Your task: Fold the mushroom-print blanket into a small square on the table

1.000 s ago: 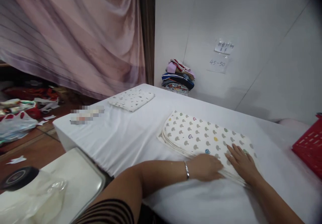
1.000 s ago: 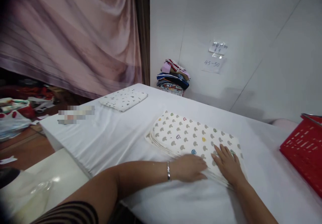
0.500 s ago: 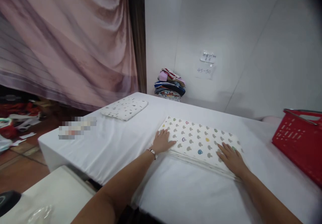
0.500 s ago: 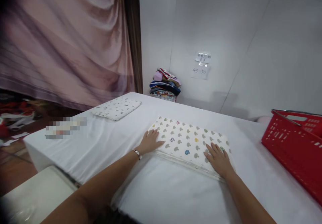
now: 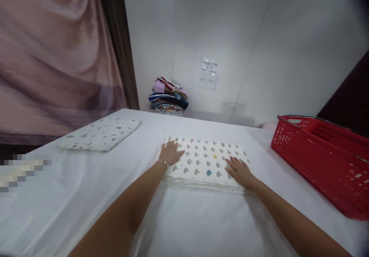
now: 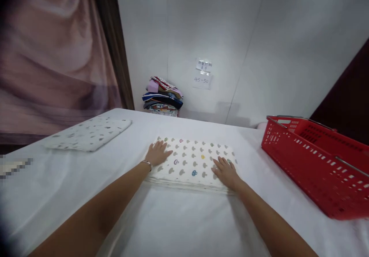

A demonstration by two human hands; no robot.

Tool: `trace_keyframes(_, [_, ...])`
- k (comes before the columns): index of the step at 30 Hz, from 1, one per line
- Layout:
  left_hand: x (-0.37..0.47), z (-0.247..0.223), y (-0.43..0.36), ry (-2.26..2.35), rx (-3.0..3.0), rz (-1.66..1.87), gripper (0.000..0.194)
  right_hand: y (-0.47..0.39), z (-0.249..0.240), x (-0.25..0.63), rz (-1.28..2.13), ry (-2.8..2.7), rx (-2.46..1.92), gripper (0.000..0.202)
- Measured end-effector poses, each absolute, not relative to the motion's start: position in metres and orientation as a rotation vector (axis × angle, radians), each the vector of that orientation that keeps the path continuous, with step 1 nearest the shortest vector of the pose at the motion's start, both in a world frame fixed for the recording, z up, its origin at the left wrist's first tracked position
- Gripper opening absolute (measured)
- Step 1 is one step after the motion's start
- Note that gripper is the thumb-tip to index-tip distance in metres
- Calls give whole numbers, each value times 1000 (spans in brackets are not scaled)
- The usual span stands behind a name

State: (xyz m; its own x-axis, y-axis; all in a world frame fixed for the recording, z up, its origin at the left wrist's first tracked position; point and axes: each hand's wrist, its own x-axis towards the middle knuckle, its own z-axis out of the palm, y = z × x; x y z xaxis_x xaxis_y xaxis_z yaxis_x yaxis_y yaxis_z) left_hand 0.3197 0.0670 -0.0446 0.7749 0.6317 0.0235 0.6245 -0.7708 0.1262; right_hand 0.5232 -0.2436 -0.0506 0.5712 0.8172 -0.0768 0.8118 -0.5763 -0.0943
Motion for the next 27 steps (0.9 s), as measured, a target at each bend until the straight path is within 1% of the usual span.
trace_keyframes(5, [322, -50, 70, 1028, 2869, 108, 76, -194, -27, 528, 141, -1428, -2704, 63])
trace_keyframes(10, [322, -51, 68, 1025, 2902, 166, 74, -150, -37, 556, 163, -1344, -2719, 66])
trace_keyframes(15, [320, -51, 68, 1029, 2903, 158, 73, -149, -57, 574, 173, -1292, -2720, 68])
trace_keyframes(18, [326, -41, 72, 1017, 2862, 52, 73, -150, -61, 576, 152, -1297, -2716, 68])
trace_keyframes(21, [336, -30, 80, 979, 2814, -34, 69, -151, -61, 576, 141, -1302, -2709, 67])
trace_keyframes(23, [341, -30, 86, 986, 2814, 5, 67, -152, -61, 577, 139, -1298, -2698, 68])
trace_keyframes(27, [345, -40, 94, 1031, 2821, 46, 70, -154, -60, 577, 145, -1283, -2645, 65])
